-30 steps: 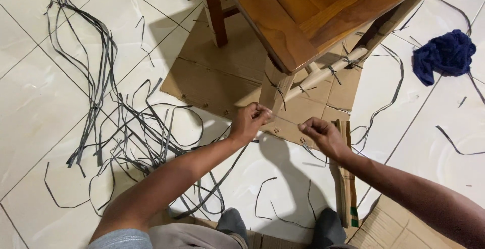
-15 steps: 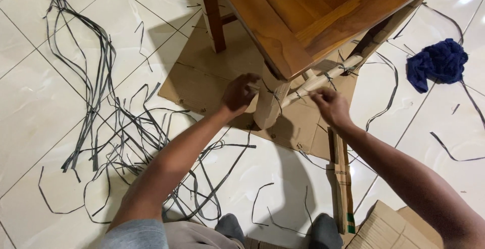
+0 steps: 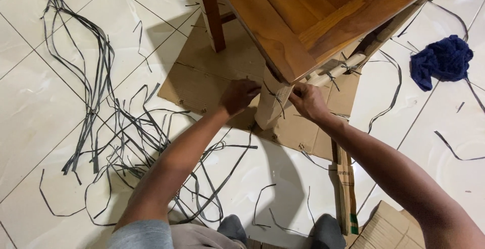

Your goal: Wrapping the legs of a wooden table with cardboard and securing them with plastic binding strips

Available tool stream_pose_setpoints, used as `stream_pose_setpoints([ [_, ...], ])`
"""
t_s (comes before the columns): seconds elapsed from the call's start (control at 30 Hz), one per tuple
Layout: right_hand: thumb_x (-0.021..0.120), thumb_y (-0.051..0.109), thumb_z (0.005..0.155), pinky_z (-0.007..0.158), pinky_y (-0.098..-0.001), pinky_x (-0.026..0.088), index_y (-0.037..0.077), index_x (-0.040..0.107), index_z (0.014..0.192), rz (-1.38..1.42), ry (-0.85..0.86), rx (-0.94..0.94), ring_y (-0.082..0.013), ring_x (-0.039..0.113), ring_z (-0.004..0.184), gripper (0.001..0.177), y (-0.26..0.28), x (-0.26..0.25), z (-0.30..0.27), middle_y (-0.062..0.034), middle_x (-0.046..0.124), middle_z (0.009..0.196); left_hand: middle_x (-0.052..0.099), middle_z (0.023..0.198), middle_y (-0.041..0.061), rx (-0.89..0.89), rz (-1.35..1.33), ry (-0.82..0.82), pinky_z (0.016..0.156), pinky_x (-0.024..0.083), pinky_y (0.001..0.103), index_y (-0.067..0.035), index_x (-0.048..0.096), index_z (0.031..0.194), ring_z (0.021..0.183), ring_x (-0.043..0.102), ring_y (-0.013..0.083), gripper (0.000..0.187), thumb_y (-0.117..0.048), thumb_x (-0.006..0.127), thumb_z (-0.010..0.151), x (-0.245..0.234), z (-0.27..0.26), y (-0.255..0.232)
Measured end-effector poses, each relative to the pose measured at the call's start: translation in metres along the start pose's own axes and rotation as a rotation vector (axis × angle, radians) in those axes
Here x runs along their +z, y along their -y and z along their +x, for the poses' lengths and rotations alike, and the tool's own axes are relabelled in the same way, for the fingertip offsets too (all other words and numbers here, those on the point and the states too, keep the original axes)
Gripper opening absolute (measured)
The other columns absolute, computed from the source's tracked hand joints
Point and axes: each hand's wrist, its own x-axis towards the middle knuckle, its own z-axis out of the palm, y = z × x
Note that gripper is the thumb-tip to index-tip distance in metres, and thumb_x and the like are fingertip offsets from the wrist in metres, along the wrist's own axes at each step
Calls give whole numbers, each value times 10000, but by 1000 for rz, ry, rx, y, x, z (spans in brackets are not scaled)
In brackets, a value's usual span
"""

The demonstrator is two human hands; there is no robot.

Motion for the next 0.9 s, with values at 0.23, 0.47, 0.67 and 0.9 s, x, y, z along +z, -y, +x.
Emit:
stream_pose_setpoints([
  [0.23,729,379,959,743,-401,494,196,793,1039,18,26,162,-268,639,722,209,7,-27,-33,-120,679,714,739,848,11,-38,-275,-333,723,581,310,-227,698,1027,763,748,219,149,-362,638,1014,-32,-64,5],
  [0.47,625,296,1054,745,-356,506,128,731,999,113,105,20,-188,611,673,207,-2,-33,-81,-78,660,640,770,786,69,-162,-728,-277,670,595,282,-77,709,969,701,747,189,45,-115,724,951,-24,-107,-37],
  [0.67,583,278,1027,760,-454,579,142,698,1051,-48,215,-138,-328,773,747,180,13,-9,-107,-94,782,703,739,907,71,-390,-1045,-159,811,552,329,-49,722,1041,899,669,154,172,-199,740,959,16,-109,-66],
  [0.9,643,201,931,650,-472,585,164,620,1020,-329,286,-272,-352,750,737,99,19,21,-99,-91,736,745,679,765,75,-406,-1073,-219,711,540,321,-60,766,981,785,648,149,166,-215,771,921,31,-91,-86],
])
